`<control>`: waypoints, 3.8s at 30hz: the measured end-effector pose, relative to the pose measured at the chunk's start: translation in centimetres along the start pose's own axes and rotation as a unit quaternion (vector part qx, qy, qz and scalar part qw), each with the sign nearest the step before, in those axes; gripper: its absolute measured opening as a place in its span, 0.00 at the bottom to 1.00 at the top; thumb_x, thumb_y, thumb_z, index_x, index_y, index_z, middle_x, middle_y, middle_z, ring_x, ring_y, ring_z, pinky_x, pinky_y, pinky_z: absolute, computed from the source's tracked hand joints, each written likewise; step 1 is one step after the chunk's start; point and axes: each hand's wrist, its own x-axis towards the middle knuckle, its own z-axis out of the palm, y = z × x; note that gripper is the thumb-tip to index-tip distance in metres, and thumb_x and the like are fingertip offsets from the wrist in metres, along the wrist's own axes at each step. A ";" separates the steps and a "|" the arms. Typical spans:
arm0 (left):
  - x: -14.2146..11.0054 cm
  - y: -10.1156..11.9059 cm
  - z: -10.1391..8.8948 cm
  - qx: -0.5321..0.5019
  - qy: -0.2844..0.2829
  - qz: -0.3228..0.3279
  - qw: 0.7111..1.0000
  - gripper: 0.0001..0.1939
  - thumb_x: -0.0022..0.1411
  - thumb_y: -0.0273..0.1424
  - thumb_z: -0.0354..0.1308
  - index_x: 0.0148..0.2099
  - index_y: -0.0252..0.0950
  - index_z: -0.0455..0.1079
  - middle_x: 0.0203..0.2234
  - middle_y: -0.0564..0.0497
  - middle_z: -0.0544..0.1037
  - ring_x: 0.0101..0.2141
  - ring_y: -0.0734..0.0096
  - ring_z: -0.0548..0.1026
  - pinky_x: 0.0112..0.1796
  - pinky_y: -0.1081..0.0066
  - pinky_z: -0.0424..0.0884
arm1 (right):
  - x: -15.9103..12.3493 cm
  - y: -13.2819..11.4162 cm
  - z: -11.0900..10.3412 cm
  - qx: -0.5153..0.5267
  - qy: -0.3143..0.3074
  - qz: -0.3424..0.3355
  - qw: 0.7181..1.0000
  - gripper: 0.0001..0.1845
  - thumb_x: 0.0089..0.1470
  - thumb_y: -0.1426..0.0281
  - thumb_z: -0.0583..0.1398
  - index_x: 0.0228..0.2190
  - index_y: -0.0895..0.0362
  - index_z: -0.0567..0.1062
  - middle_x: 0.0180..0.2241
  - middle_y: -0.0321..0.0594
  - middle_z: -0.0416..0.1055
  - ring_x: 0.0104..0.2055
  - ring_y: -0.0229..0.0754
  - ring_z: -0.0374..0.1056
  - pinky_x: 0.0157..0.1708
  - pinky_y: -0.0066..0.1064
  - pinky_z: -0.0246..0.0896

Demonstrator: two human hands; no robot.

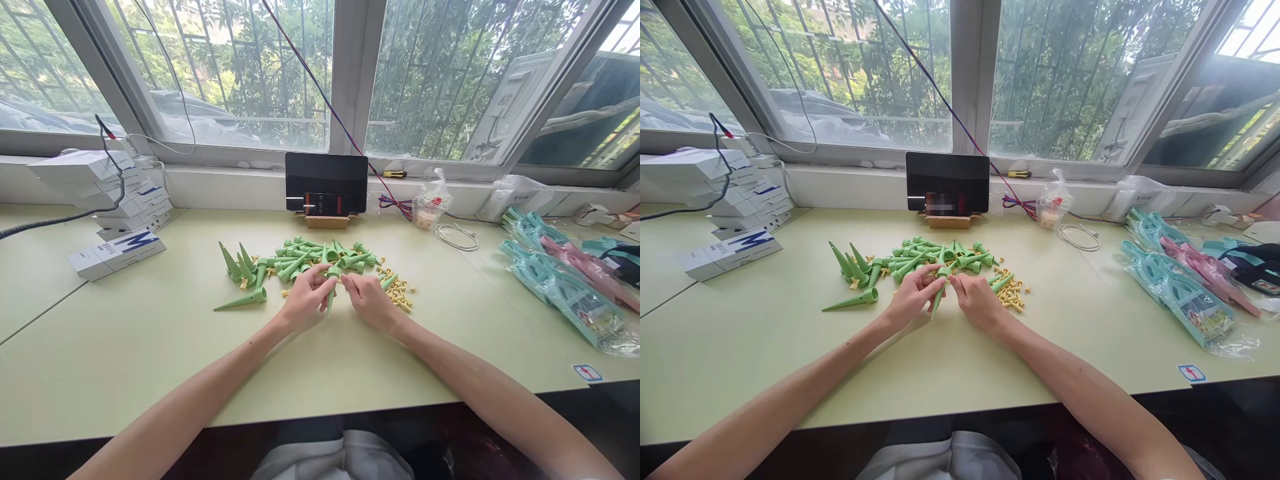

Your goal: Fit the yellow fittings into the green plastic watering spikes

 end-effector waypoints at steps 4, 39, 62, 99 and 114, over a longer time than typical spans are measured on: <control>0.0 -0.1 0.0 0.015 -0.009 0.015 1.000 0.22 0.64 0.42 0.57 0.55 0.33 0.64 0.20 0.58 0.69 0.16 0.78 0.66 0.20 0.74 0.66 | -0.1 0.1 0.1 0.009 -0.003 0.006 1.000 0.25 0.69 0.57 0.45 0.22 0.55 0.63 0.20 0.36 0.63 0.22 0.38 0.56 0.27 0.30 0.46; -0.5 -0.7 0.0 0.258 -0.014 0.153 0.954 0.20 0.69 0.37 0.49 0.60 0.38 0.63 0.23 0.55 0.68 0.23 0.73 0.65 0.29 0.73 0.64 | 0.3 -1.0 0.2 0.339 -0.063 0.276 0.897 0.32 0.59 0.45 0.54 0.15 0.53 0.56 0.08 0.26 0.45 0.08 0.31 0.45 0.09 0.25 0.35; -0.1 -1.4 -1.0 0.368 -0.028 0.329 0.869 0.15 0.71 0.30 0.49 0.58 0.38 0.63 0.33 0.50 0.78 0.26 0.76 0.71 0.30 0.76 0.64 | 0.8 -1.0 -1.9 0.475 -0.214 0.371 0.769 0.14 0.48 0.71 0.53 0.17 0.55 0.54 0.12 0.26 0.45 0.12 0.29 0.42 0.10 0.19 0.32; -0.2 -0.2 0.3 0.010 -0.005 0.079 0.997 0.20 0.68 0.43 0.53 0.56 0.38 0.61 0.26 0.56 0.70 0.16 0.77 0.71 0.16 0.76 0.66 | -0.1 -1.4 -0.2 0.229 -0.034 0.109 0.967 0.25 0.65 0.49 0.49 0.25 0.55 0.63 0.13 0.27 0.57 0.13 0.32 0.57 0.17 0.25 0.51; -0.5 -0.6 0.4 0.037 -0.006 0.083 0.996 0.17 0.68 0.41 0.53 0.55 0.40 0.62 0.27 0.56 0.70 0.18 0.78 0.71 0.19 0.76 0.66 | 0.1 -1.8 -0.6 0.402 -0.101 0.188 0.891 0.25 0.60 0.49 0.56 0.22 0.54 0.59 0.14 0.24 0.44 0.12 0.31 0.50 0.12 0.23 0.43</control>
